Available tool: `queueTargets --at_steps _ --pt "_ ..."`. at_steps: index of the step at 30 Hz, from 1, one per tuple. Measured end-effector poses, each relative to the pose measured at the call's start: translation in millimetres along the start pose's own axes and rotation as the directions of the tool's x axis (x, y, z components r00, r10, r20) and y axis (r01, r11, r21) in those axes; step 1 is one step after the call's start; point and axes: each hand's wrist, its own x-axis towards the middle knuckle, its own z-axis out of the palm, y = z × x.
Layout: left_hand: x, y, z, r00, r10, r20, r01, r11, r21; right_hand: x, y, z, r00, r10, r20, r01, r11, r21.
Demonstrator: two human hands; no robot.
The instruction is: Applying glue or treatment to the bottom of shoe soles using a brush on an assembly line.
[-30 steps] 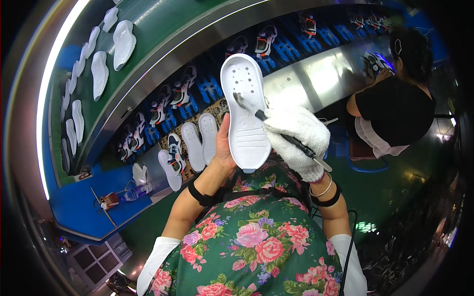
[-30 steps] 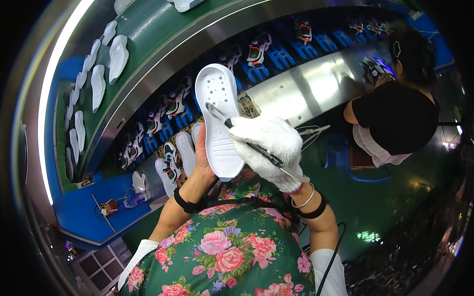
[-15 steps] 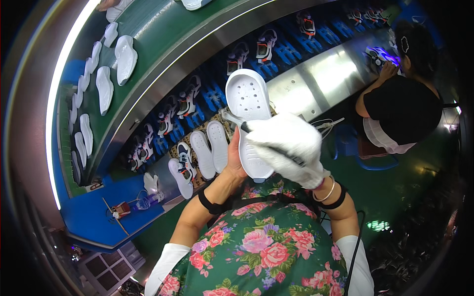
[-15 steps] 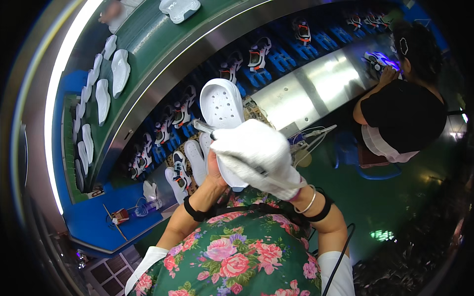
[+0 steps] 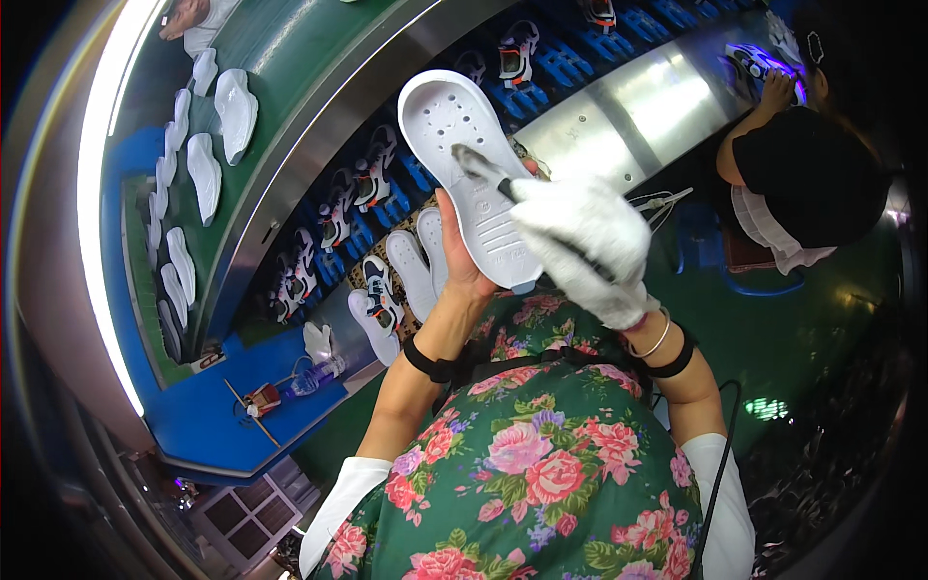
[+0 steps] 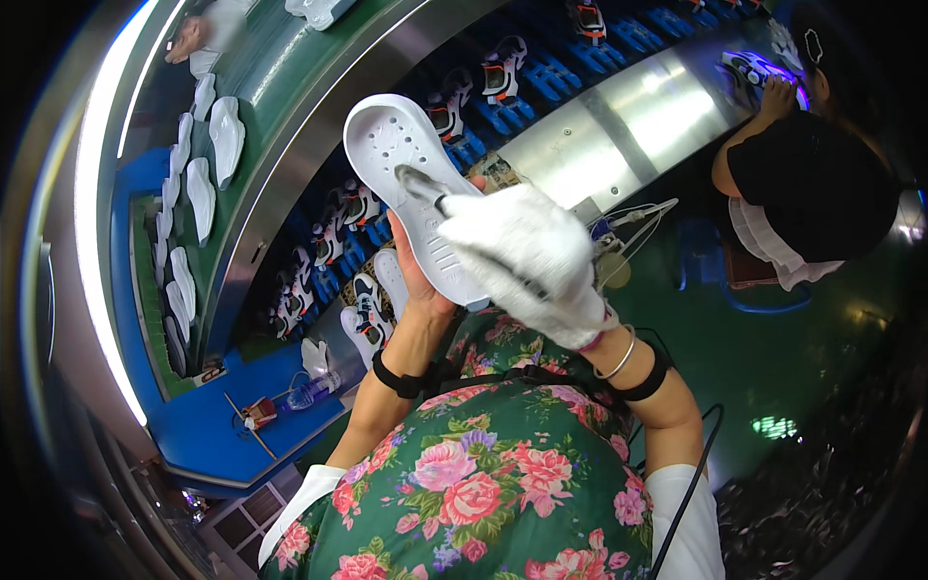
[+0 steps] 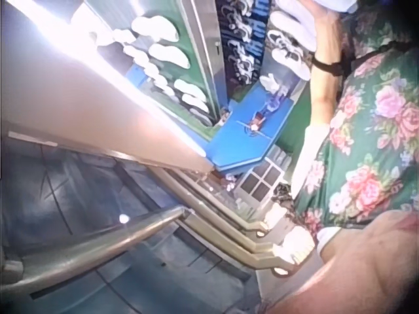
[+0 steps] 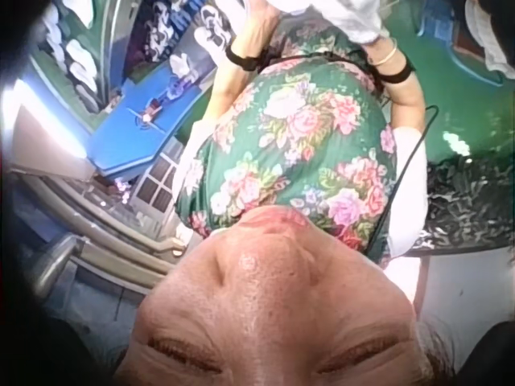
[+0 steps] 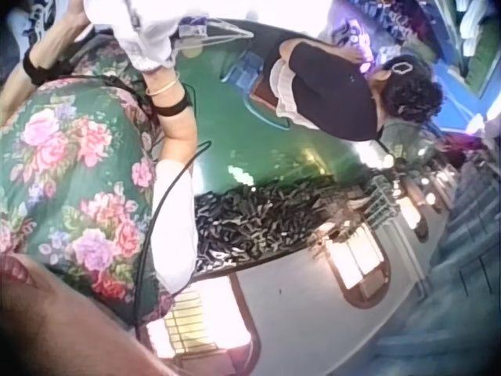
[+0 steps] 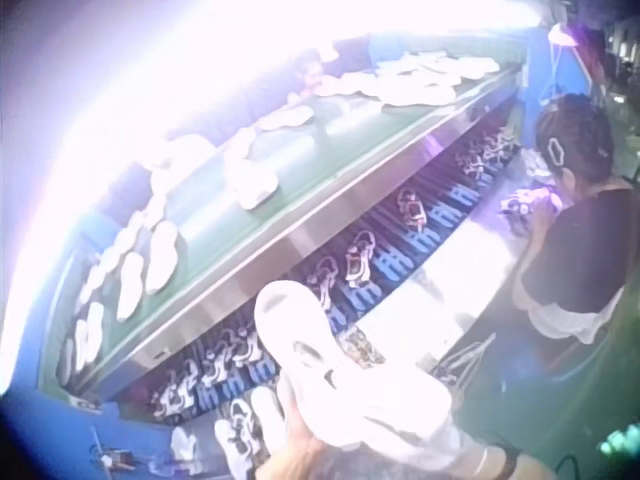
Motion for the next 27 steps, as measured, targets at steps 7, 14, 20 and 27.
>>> queueTargets --at_steps 7,14,20,27 --pt "13.5 -2.7 11.6 0.996 0.063 0.058 -0.068 0.994 0.083 -11.7 -1.9 -2.8 0.944 0.329 0.037 -0.325 0.896 0.303" --pt "20.7 2.9 20.4 0.994 0.039 0.101 -0.037 0.999 -0.023 -16.6 1.4 -1.1 0.995 -0.017 0.096 0.008 0.995 0.095" --pt "28.8 6.4 16.2 0.993 0.098 0.061 -0.103 0.991 0.090 -19.5 8.9 -9.7 0.995 -0.015 0.096 0.007 0.997 0.076" --pt "26.9 0.8 17.3 0.990 0.122 0.071 -0.127 0.989 0.073 -33.1 13.0 -14.7 0.985 0.155 0.074 -0.168 0.961 0.218"
